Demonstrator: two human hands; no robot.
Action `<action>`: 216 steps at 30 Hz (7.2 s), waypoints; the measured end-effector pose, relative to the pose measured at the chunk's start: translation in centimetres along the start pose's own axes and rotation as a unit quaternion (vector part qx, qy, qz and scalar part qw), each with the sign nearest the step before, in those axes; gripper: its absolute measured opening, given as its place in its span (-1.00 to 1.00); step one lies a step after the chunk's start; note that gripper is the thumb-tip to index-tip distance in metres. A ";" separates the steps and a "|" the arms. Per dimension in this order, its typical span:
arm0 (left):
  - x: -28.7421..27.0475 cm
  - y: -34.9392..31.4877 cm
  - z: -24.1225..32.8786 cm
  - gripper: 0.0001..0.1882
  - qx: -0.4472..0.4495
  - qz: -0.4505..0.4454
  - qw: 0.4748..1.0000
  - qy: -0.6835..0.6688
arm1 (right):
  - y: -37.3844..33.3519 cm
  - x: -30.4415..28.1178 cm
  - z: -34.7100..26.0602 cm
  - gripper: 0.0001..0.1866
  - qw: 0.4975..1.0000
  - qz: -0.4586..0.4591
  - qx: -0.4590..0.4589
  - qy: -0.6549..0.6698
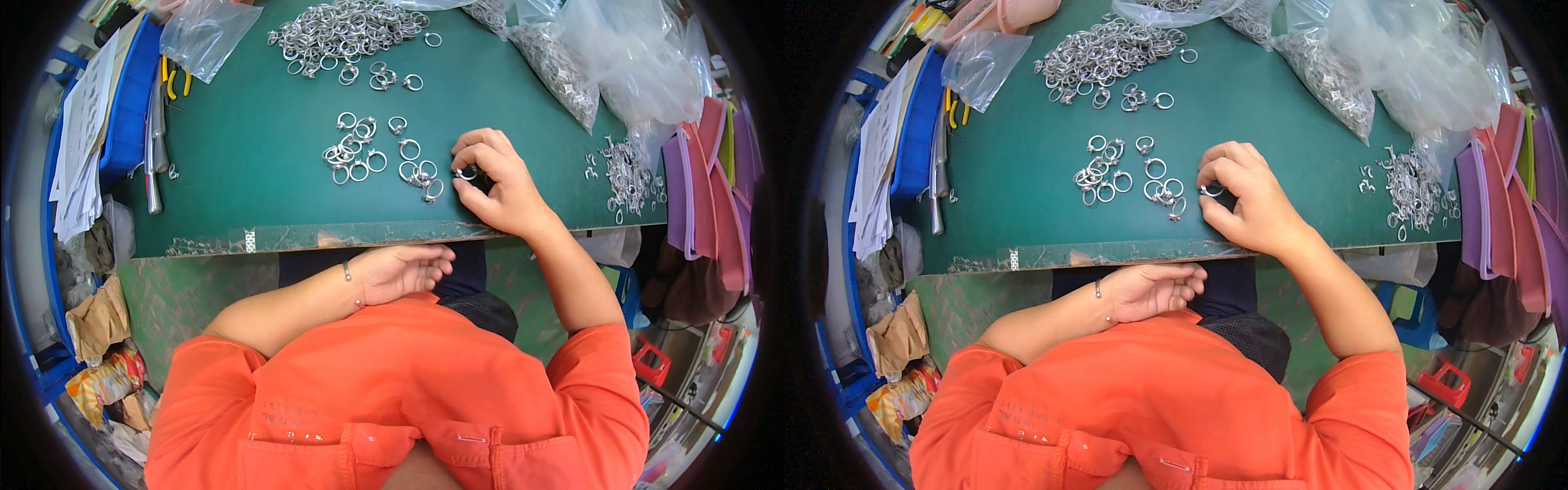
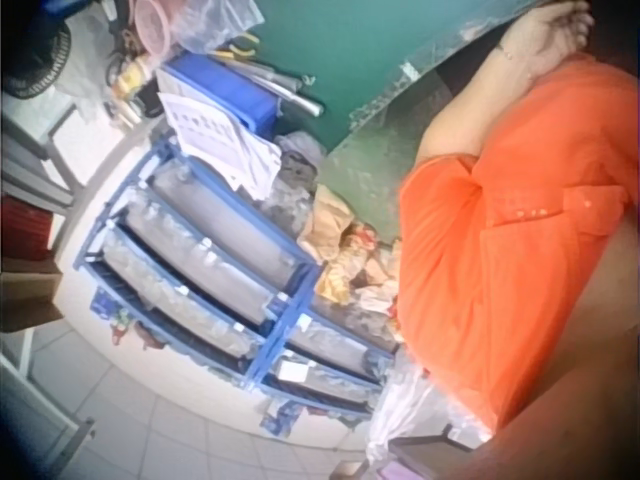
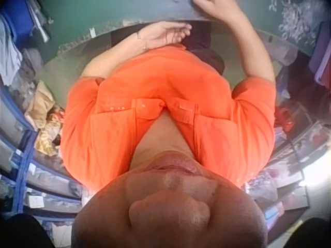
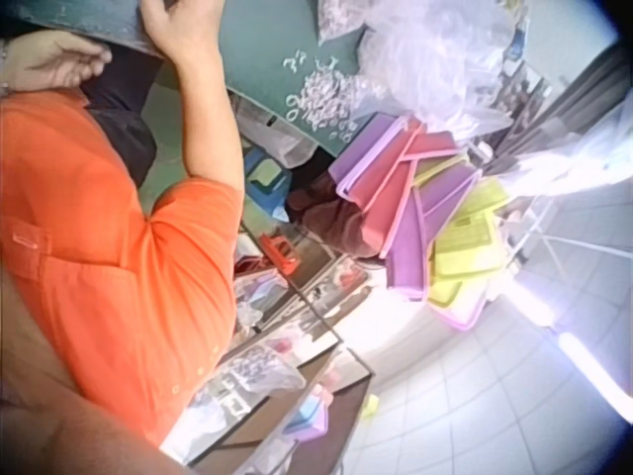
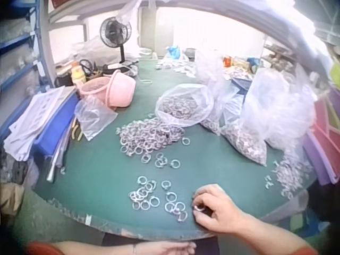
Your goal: The person empties a bag of metal rings onto a table and sorts through them by hand, picking out individual pieces and moving others into a pile.
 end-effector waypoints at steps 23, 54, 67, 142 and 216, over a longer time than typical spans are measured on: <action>-0.3 0.3 -0.5 -0.66 0.053 -0.090 0.979 -0.173 | 3.2 3.1 -3.0 -0.63 0.994 0.064 -0.047 -0.077; -1.6 0.3 -0.9 -0.58 0.031 -0.133 0.963 -0.234 | 5.7 -2.3 2.4 -0.78 0.961 0.040 0.092 0.256; -1.1 0.2 -0.5 -0.61 0.026 -0.114 0.964 -0.238 | 4.7 0.3 0.6 -0.75 0.998 0.007 -0.015 -0.057; -0.9 -1.3 -0.1 -0.56 0.045 -0.199 0.943 -0.263 | 4.9 7.4 -7.1 -0.74 0.940 -0.213 -0.256 0.079; 12.4 0.1 26.7 -0.80 0.303 -0.154 0.915 -0.215 | -1.1 -4.4 2.9 -0.71 0.995 0.048 0.004 -0.091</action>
Point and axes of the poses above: each hand's wrist, its own y-axis towards the middle knuckle, its own x-axis out of the palm, z = x × y, the point moved 4 cm from there along y, towards the middle knuckle, and after that the axes turned 1 degree about -y, right-handed, at the moved point
